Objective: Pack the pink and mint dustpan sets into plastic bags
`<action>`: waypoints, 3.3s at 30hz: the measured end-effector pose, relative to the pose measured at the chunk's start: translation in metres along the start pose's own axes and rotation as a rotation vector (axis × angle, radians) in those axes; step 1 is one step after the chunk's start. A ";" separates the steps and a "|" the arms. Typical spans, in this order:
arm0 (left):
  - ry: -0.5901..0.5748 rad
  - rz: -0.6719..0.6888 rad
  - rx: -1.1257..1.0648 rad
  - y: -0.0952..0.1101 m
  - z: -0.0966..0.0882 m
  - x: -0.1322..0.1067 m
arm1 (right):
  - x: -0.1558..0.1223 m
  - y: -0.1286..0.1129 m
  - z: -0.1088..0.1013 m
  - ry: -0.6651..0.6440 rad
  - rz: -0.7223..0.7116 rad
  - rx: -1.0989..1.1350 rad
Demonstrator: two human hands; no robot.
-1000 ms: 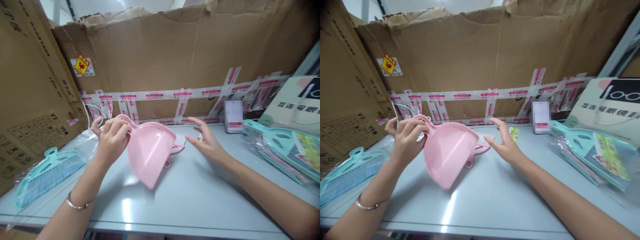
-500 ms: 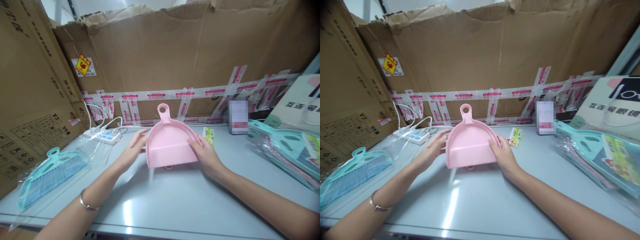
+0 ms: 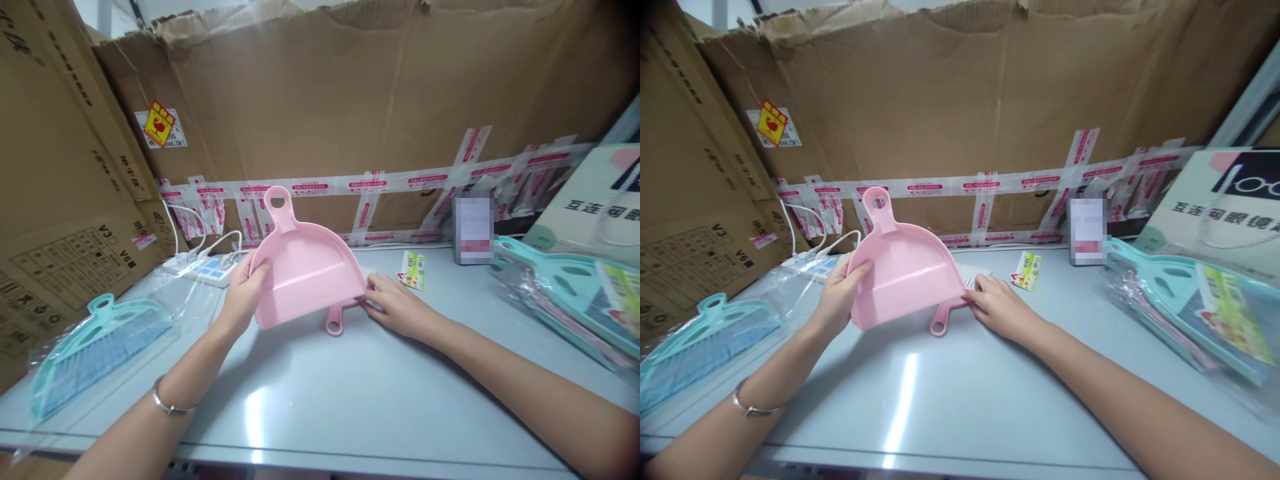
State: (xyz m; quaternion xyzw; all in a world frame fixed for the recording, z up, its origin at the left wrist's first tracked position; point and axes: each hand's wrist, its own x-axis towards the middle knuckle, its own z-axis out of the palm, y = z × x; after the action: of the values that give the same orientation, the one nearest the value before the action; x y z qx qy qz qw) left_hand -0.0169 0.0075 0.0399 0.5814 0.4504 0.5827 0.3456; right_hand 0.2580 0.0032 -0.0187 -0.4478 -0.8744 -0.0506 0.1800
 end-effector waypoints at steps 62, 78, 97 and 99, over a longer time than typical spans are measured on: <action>-0.584 -0.189 0.028 -0.018 0.037 -0.033 | 0.036 -0.043 -0.032 -0.023 0.438 0.827; -0.590 -0.216 0.021 -0.019 0.038 -0.034 | 0.031 -0.042 -0.027 0.032 0.405 0.676; -0.401 -0.225 0.016 -0.027 0.024 -0.016 | -0.007 0.079 -0.023 -0.001 0.691 0.025; -0.332 -0.278 -0.011 -0.026 0.025 -0.017 | -0.005 0.066 -0.029 0.074 0.707 -0.010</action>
State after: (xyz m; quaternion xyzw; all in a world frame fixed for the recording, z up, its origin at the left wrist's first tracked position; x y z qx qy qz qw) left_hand 0.0064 0.0044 0.0077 0.5999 0.4599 0.4281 0.4953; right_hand 0.3214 0.0317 0.0019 -0.7213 -0.6582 -0.0054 0.2156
